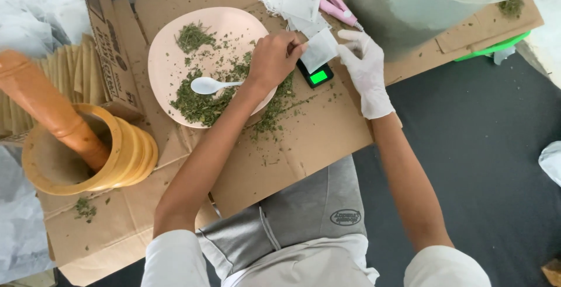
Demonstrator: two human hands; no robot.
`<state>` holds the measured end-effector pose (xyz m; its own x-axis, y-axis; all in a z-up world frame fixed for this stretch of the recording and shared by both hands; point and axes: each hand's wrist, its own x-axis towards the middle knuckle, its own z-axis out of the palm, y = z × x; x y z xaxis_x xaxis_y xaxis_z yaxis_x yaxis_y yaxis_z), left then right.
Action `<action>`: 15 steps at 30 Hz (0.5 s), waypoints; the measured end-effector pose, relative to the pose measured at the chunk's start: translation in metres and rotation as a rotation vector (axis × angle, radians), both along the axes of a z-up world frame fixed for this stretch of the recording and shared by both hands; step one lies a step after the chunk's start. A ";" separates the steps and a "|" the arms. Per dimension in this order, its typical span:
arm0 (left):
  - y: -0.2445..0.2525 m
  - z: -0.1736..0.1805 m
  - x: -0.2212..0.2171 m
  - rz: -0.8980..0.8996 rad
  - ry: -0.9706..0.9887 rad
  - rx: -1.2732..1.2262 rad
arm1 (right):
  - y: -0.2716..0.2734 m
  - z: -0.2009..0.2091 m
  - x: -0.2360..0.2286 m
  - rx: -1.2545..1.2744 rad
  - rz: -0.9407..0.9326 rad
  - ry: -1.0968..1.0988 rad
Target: The person fills small white bags with dried leaves using a spoon, weighs them on a digital scale, and organizes them in a tray.
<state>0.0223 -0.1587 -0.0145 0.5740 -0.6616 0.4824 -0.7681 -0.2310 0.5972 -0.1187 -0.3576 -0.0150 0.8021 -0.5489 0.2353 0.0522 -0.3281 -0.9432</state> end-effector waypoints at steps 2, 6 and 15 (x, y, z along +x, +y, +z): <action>-0.004 -0.009 0.006 0.017 -0.024 0.006 | 0.007 0.008 -0.003 -0.031 -0.030 0.043; 0.001 -0.009 0.007 0.031 -0.029 0.012 | 0.009 -0.001 -0.006 -0.172 -0.051 0.018; 0.005 -0.001 0.006 0.045 0.012 0.044 | -0.001 -0.006 -0.006 -0.360 -0.163 -0.071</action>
<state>0.0285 -0.1538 -0.0157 0.6092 -0.6553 0.4467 -0.7493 -0.2910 0.5949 -0.1243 -0.3587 -0.0213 0.6857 -0.5401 0.4879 0.0331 -0.6465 -0.7622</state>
